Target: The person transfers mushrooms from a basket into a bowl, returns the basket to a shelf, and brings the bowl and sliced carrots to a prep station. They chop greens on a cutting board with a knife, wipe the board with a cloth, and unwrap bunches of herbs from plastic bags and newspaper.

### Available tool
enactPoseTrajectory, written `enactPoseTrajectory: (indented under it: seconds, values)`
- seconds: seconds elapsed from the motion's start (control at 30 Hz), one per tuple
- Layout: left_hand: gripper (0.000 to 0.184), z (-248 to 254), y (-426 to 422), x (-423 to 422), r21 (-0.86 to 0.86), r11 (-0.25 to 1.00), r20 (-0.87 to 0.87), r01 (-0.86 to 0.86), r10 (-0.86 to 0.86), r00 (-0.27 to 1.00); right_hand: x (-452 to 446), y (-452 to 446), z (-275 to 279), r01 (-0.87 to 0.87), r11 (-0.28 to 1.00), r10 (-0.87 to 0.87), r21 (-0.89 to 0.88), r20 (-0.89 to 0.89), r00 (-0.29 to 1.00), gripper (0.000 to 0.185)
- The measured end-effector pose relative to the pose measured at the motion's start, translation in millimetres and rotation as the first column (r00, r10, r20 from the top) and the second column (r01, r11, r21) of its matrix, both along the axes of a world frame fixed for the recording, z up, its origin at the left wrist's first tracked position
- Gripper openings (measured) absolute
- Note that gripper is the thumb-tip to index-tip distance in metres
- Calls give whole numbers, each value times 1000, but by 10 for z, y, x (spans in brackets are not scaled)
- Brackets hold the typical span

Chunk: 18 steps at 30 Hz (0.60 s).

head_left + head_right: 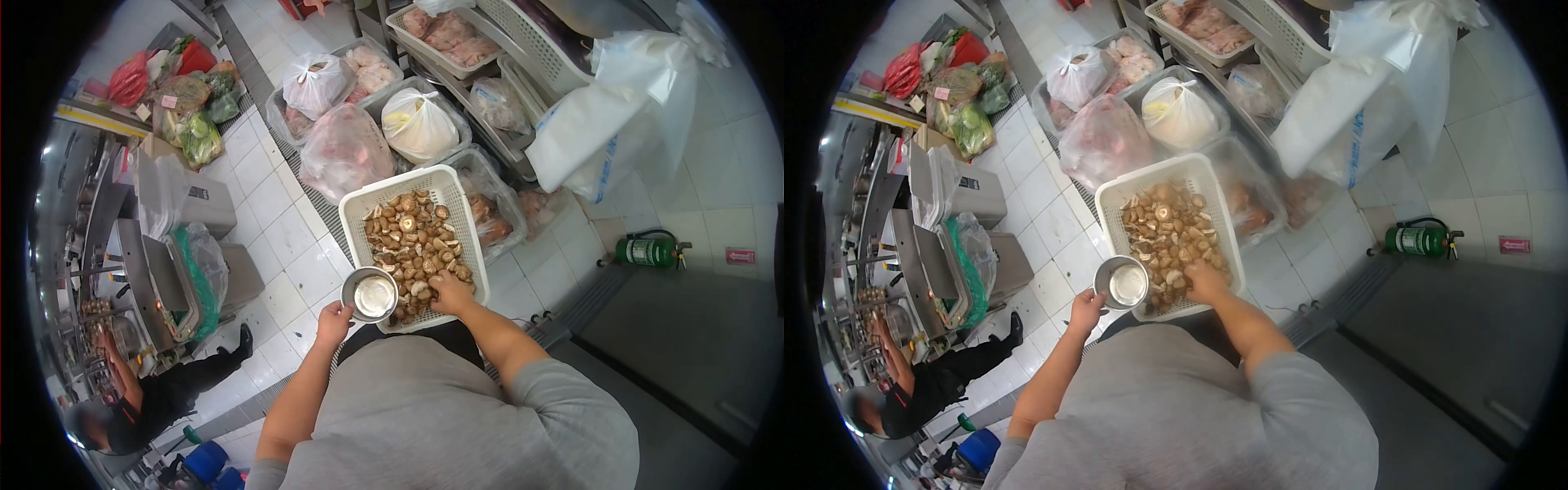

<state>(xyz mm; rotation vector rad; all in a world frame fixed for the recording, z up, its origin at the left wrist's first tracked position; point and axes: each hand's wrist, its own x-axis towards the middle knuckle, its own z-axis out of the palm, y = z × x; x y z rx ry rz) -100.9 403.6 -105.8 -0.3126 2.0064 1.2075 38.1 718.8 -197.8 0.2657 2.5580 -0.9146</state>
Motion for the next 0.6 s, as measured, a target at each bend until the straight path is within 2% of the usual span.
enactPoseTrajectory:
  seconds: [0.03, 0.1, 0.13, 0.2, 0.23, 0.27, 0.3, 0.33, 0.4, 0.43, 0.5, 0.53, 0.6]
  values:
    - [29, -20, -8, -28, -32, 998, -7, 47, -48, 999, 5, 7, 16, -5, 1000, 5, -1, 2, 1000, 58]
    - [30, -12, 45, -65, -60, 994, -10, 94, -94, 995, 7, 56, 87, 137, 987, -141, -79, -45, 989, 54]
    - [31, 49, 116, -86, -111, 986, -35, 127, -131, 991, -9, 64, 111, 136, 988, -139, -77, -45, 989, 54]
    - [33, 79, 232, -153, -163, 974, -57, 157, -168, 984, -55, 51, 162, 340, 938, -347, -70, -227, 910, 52]
    - [34, 39, 272, -188, -235, 941, -86, 242, -268, 960, -126, 51, 305, 339, 938, -346, -69, -225, 911, 52]
    - [35, -4, 317, -215, -307, 897, -106, 320, -366, 925, -196, 61, 454, 401, 902, -431, -163, -266, 862, 52]
    - [37, 79, 431, -231, -289, 900, -113, 327, -371, 922, -294, 58, 676, 451, 854, -515, -258, -297, 804, 51]
    - [37, 119, 533, -253, -285, 901, -111, 327, -370, 922, -381, 33, 865, 452, 855, -513, -253, -296, 806, 51]
    - [37, 153, 730, -297, -334, 843, -161, 421, -491, 856, -546, -67, 1162, 349, 891, -449, -289, -451, 772, 53]
    - [36, 152, 828, -314, -349, 825, -188, 444, -526, 830, -616, -145, 1223, 356, 890, -451, -284, -452, 769, 53]
    - [36, 231, 1027, -320, -327, 834, -231, 445, -527, 818, -735, -290, 1301, 256, 955, -297, -151, -535, 791, 50]
    - [37, 265, 1091, -322, -311, 844, -273, 437, -520, 809, -765, -335, 1321, 264, 953, -301, -147, -535, 789, 50]
    - [36, 38, 1041, -358, -349, 831, -272, 433, -532, 802, -802, -400, 1360, 176, 981, -192, -82, -520, 832, 46]
